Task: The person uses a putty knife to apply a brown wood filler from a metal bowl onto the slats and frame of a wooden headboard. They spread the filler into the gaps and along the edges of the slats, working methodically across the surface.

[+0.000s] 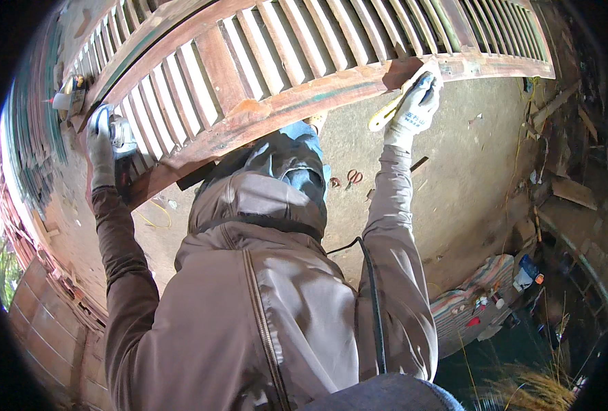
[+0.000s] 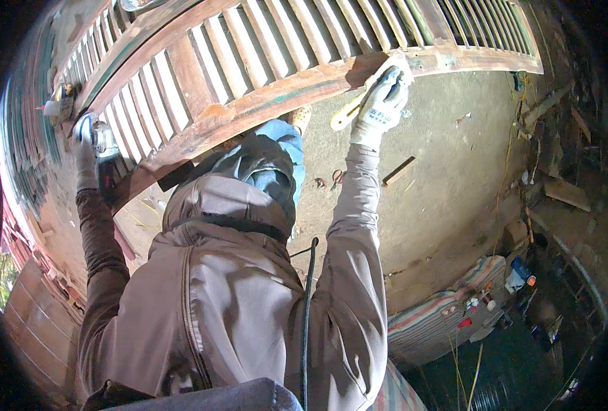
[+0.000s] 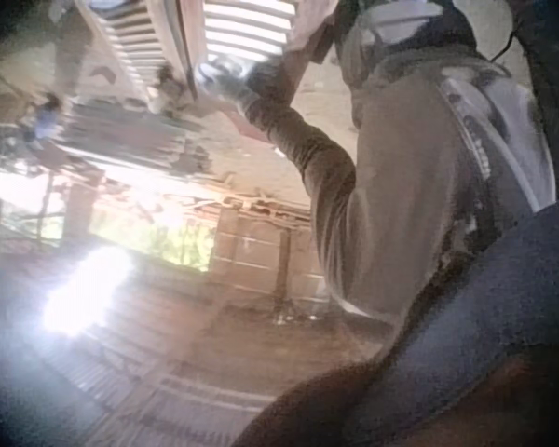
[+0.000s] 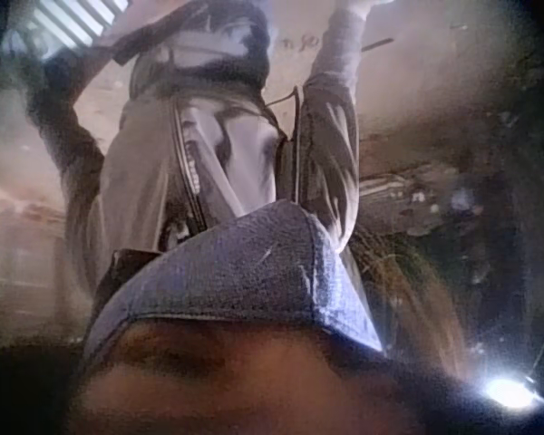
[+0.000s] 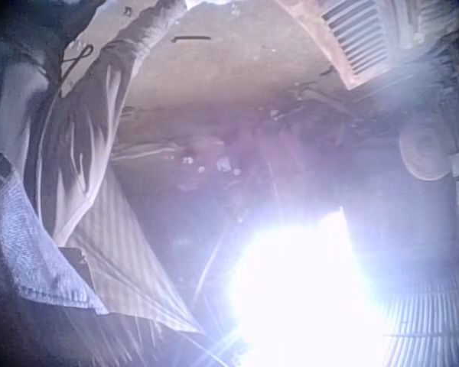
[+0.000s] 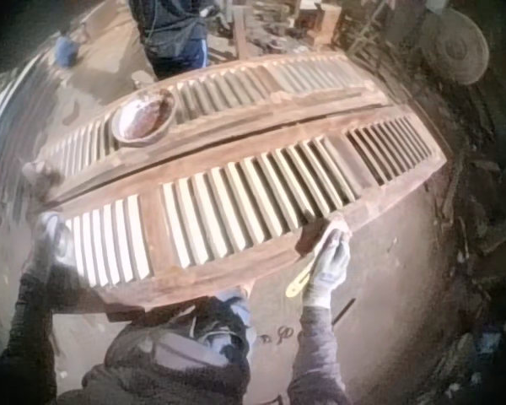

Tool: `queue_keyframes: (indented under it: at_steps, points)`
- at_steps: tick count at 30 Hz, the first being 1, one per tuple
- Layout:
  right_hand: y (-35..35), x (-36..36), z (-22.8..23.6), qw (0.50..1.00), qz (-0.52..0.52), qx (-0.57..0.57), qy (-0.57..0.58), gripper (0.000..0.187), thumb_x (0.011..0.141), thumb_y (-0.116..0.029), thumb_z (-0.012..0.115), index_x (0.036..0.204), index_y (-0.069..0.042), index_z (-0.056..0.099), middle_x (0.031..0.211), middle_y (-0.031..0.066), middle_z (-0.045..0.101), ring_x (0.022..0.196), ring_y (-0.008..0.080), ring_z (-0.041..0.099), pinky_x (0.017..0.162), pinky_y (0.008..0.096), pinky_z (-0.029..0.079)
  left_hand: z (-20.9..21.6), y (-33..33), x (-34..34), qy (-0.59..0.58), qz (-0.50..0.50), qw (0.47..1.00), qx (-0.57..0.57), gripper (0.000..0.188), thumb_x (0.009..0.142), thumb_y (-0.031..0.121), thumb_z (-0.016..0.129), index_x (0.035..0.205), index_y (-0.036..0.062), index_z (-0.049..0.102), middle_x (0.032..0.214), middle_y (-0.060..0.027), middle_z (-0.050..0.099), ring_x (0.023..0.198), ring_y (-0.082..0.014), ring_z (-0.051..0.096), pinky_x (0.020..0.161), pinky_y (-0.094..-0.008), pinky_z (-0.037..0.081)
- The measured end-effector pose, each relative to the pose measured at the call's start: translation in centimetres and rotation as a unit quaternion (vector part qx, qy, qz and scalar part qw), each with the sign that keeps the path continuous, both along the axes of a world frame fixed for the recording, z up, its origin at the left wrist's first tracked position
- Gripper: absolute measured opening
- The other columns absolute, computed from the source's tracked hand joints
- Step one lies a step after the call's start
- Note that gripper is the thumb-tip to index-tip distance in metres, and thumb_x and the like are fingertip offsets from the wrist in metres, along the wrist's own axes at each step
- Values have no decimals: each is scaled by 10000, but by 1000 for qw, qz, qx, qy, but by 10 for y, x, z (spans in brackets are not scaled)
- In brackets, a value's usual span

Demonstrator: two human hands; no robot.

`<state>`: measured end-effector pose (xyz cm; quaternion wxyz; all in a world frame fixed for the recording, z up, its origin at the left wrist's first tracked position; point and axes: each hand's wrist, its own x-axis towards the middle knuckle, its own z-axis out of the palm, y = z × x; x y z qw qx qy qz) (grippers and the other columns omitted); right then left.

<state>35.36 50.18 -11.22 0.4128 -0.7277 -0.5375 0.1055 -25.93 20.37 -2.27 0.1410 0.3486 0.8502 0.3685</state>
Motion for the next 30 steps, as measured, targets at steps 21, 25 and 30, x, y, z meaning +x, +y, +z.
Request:
queue_keyframes:
  at_steps: [21, 25, 30]
  points:
    - [-141, 15, -50, 945, 188, -193, -185, 460, 937, -182, 605, 1393, -126, 568, 1334, 152, 602, 1195, 332, 595, 992, 421, 499, -2, -3, 6, 31, -17, 999, -12, 302, 1044, 151, 514, 1272, -11, 629, 1255, -87, 653, 1144, -189, 605, 1027, -316, 452]
    - [-148, 52, -32, 951, 114, 6, -286, 307, 964, -106, 621, 1265, -102, 683, 1206, 136, 713, 1063, 331, 684, 955, 406, 535, 9, 9, 19, 11, 9, 998, -54, 317, 1048, 168, 504, 1272, -18, 630, 1282, -99, 647, 1187, -190, 596, 1057, -320, 434]
    - [-38, 68, 82, 957, 167, 62, -228, 242, 987, -149, 620, 1196, -69, 712, 1141, 98, 741, 977, 268, 709, 854, 356, 559, 11, -2, 14, 8, -8, 999, -40, 343, 1057, 163, 463, 1295, -29, 620, 1334, -111, 614, 1238, -213, 570, 1102, -330, 396]
